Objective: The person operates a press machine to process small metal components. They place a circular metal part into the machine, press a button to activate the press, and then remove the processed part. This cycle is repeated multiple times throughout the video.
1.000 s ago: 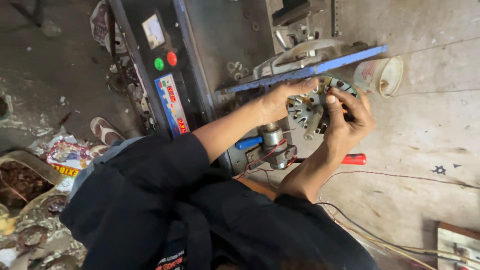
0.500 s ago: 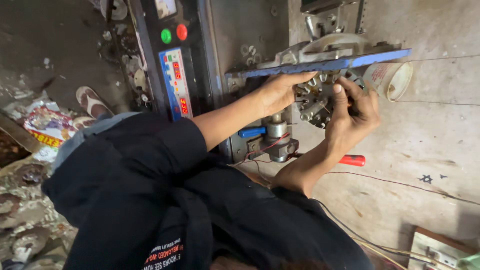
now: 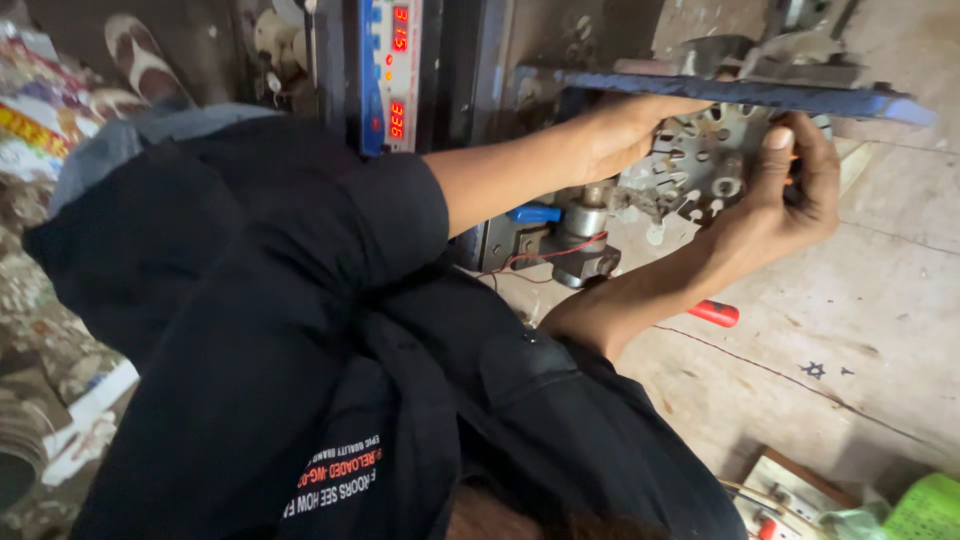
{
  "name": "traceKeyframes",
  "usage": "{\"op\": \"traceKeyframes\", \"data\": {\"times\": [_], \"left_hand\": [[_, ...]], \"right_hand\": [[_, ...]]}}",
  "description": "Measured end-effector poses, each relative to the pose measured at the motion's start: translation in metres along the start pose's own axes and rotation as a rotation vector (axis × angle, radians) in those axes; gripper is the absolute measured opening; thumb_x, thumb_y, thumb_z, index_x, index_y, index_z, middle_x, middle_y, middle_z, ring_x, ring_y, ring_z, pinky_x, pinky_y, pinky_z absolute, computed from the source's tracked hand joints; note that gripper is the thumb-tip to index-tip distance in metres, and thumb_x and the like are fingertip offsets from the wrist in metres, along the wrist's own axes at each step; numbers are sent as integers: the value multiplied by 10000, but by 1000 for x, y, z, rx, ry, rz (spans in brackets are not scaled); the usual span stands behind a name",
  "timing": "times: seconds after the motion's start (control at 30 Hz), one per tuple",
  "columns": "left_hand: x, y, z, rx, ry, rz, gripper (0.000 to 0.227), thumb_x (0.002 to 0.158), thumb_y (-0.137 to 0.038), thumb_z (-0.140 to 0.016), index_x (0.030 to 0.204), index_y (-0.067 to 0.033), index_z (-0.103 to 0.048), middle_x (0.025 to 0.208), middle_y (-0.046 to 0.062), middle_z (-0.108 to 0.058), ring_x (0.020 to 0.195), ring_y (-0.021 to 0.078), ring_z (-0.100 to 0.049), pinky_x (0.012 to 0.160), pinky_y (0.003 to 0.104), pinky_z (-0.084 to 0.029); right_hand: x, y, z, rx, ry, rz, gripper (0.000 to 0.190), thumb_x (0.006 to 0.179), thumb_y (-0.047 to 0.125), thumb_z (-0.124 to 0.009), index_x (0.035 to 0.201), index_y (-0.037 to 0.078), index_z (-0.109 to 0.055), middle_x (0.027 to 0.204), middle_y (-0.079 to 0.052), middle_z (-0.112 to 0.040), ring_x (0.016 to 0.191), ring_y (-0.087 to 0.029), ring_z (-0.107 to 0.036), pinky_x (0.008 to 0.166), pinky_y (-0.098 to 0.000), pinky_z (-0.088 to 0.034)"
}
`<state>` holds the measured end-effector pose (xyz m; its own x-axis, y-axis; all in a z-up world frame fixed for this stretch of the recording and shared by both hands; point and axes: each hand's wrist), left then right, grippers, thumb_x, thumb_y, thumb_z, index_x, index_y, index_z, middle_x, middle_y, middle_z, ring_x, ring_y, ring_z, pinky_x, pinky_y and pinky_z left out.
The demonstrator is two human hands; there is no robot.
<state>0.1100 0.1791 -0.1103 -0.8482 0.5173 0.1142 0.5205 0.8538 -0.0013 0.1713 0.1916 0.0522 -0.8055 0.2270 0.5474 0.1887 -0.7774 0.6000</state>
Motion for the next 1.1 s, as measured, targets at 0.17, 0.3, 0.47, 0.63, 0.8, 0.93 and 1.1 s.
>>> {"op": "traceKeyframes", "data": {"times": [0.17, 0.3, 0.47, 0.63, 0.8, 0.93, 1.1], "left_hand": [[1, 2, -4, 82, -33, 87, 559, 877, -316, -784, 1378, -111, -646, 1505, 28, -544, 1474, 175, -321, 1213, 410, -161], [6, 6, -5, 101, -42, 71, 580, 862, -340, -802, 1363, -82, -666, 1534, 79, -548, 1508, 193, -280, 1233, 432, -85], [4, 6, -4, 80, -42, 119, 617, 850, -354, -806, 1379, -79, -647, 1578, 51, -474, 1532, 168, -178, 1234, 429, -13], [0, 5, -2, 83, -37, 96, 635, 856, -374, -813, 1395, -93, -629, 1578, 67, -474, 1541, 187, -199, 1249, 448, -34], [3, 9, -2, 120, -27, 36, 604, 862, -374, -813, 1363, -67, -675, 1542, 97, -554, 1521, 215, -300, 1257, 457, -88], [6, 11, -2, 107, -85, 14, 545, 889, -314, -824, 1356, -78, -669, 1528, 83, -555, 1508, 208, -306, 1257, 464, -122], [0, 13, 1, 97, 15, -26, 478, 981, -302, -727, 1412, -105, -664, 1549, 30, -555, 1530, 145, -300, 1267, 402, -102]], "right_hand": [[1, -7, 1, -4, 31, 94, 178, 1008, 29, -785, 1168, -49, -787, 1081, -118, -789, 991, -183, -718, 918, -316, -588], [3, -5, 2, -68, 20, 106, 185, 995, 39, -791, 1161, -42, -789, 1066, -113, -787, 957, -167, -702, 886, -302, -568], [1, -1, 3, -76, 23, 83, 188, 984, 45, -791, 1150, -41, -786, 1056, -107, -780, 944, -160, -700, 861, -297, -571], [1, -2, -1, -47, 30, 84, 185, 984, 57, -800, 1139, -42, -789, 1026, -102, -778, 914, -155, -687, 850, -299, -564], [1, -4, -1, -83, 6, 110, 186, 983, 68, -809, 1130, -45, -794, 1006, -98, -784, 894, -150, -677, 836, -296, -555], [1, -7, -3, -60, -20, 78, 199, 962, 75, -821, 1121, -41, -793, 969, -85, -775, 848, -139, -662, 775, -284, -545], [1, -9, -3, -79, -41, 68, 190, 960, 58, -833, 1118, -41, -799, 953, -72, -747, 805, -114, -600, 699, -261, -498]]}}
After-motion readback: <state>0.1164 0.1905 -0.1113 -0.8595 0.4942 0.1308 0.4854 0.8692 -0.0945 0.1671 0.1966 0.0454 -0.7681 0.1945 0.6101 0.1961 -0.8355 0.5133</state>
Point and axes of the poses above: each hand's wrist, its own x-axis towards the middle knuckle, its own z-axis out of the back of the hand, y = z × x
